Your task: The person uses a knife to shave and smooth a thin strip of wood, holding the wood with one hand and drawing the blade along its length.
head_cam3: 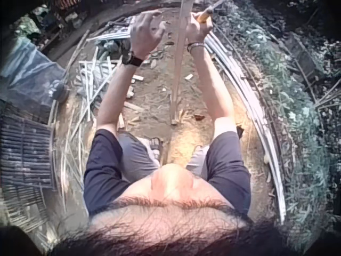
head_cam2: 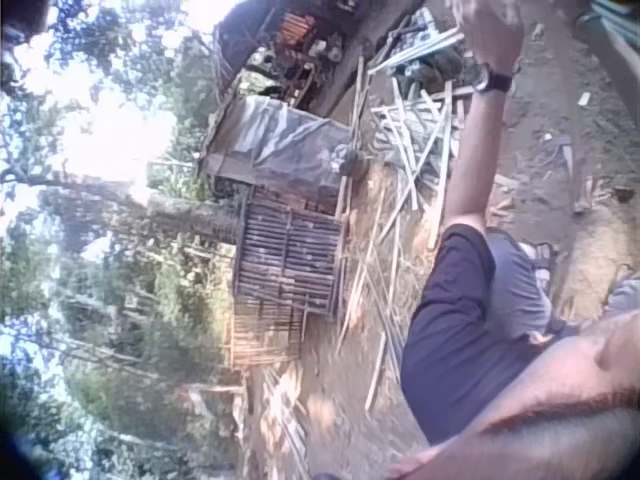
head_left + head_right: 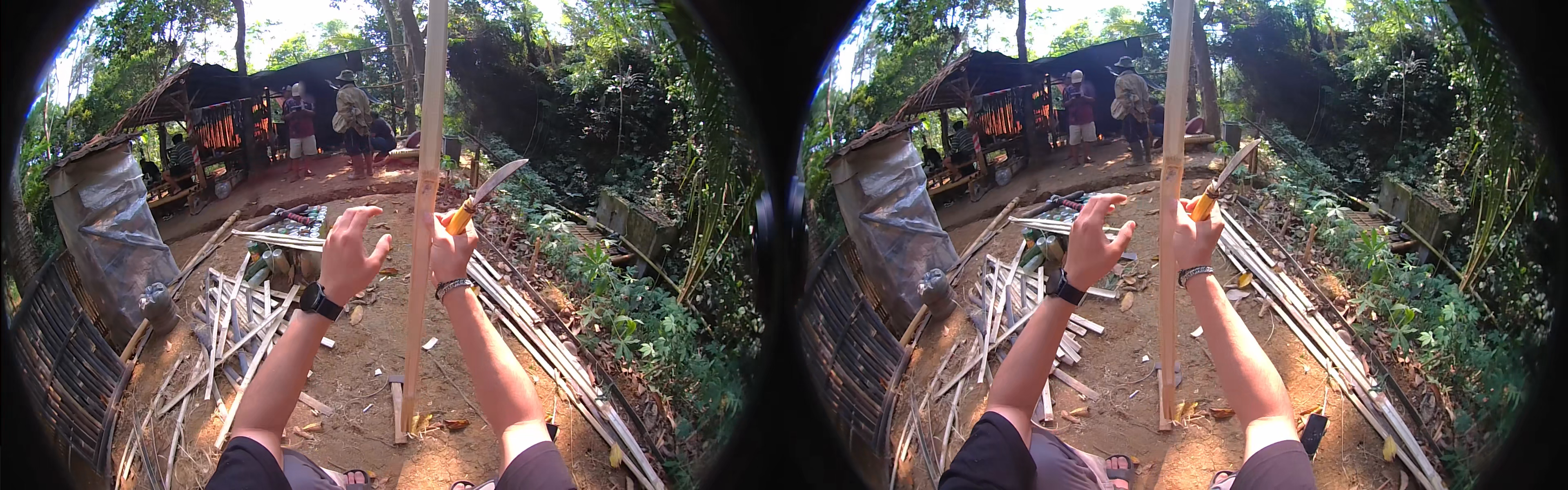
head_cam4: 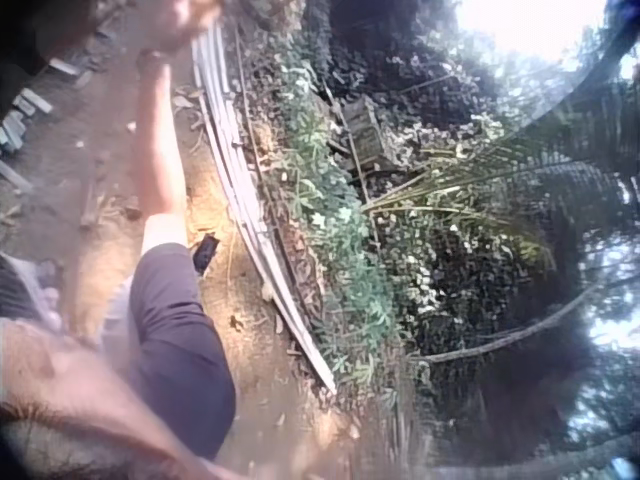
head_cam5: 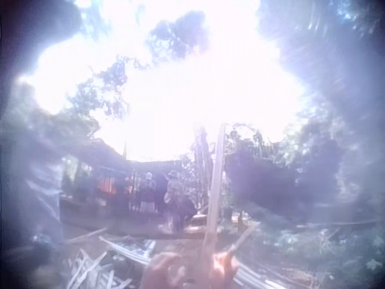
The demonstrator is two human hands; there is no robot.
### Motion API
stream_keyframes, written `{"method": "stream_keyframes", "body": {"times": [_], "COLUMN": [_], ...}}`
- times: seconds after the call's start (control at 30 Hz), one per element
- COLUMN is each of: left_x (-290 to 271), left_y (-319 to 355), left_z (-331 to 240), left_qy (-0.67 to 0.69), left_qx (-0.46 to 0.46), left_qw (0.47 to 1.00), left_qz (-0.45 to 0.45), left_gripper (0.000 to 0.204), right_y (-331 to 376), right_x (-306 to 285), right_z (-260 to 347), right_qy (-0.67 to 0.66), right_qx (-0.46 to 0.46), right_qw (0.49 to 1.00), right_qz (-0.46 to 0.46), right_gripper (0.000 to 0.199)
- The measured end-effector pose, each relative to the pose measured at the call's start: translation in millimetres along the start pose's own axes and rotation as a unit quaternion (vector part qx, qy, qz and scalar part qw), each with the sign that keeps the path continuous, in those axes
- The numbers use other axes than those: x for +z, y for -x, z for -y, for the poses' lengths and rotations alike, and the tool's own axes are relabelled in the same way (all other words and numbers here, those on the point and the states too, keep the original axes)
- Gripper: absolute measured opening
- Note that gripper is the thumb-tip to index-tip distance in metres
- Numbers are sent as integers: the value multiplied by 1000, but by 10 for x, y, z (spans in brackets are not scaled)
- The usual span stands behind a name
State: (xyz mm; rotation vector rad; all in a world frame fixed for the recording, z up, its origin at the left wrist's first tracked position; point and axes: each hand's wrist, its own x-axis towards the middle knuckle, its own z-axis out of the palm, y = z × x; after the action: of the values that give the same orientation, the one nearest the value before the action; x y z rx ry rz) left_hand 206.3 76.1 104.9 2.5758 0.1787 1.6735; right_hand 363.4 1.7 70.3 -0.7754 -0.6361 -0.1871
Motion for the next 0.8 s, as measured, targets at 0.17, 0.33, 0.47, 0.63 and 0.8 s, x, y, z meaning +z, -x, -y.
{"method": "stream_keyframes", "body": {"times": [0.17, 0.33, 0.47, 0.63, 0.8], "left_x": [289, 635, 998, 1197, 1224], "left_y": [300, 804, 1082, 836, 512], "left_z": [-709, -699, -116, 311, 290], "left_qy": [267, 401, 526, 637, 641], "left_qx": [-210, -386, -538, -399, -397], "left_qw": [803, 548, 562, 659, 643], "left_qz": [489, 624, 344, -34, -134], "left_gripper": [50, 119, 123, 92, 29], "right_y": [-132, -233, -139, 75, 422], "right_x": [-307, -587, -756, -909, -1103], "right_z": [-200, -363, -492, -909, -1434], "right_qy": [140, 150, 222, 169, 270], "right_qx": [11, 120, 188, 266, 339], "right_qw": [970, 940, 898, 892, 854], "right_qz": [-199, -281, -329, -324, -287], "right_gripper": [24, 24, 19, 20, 14]}}
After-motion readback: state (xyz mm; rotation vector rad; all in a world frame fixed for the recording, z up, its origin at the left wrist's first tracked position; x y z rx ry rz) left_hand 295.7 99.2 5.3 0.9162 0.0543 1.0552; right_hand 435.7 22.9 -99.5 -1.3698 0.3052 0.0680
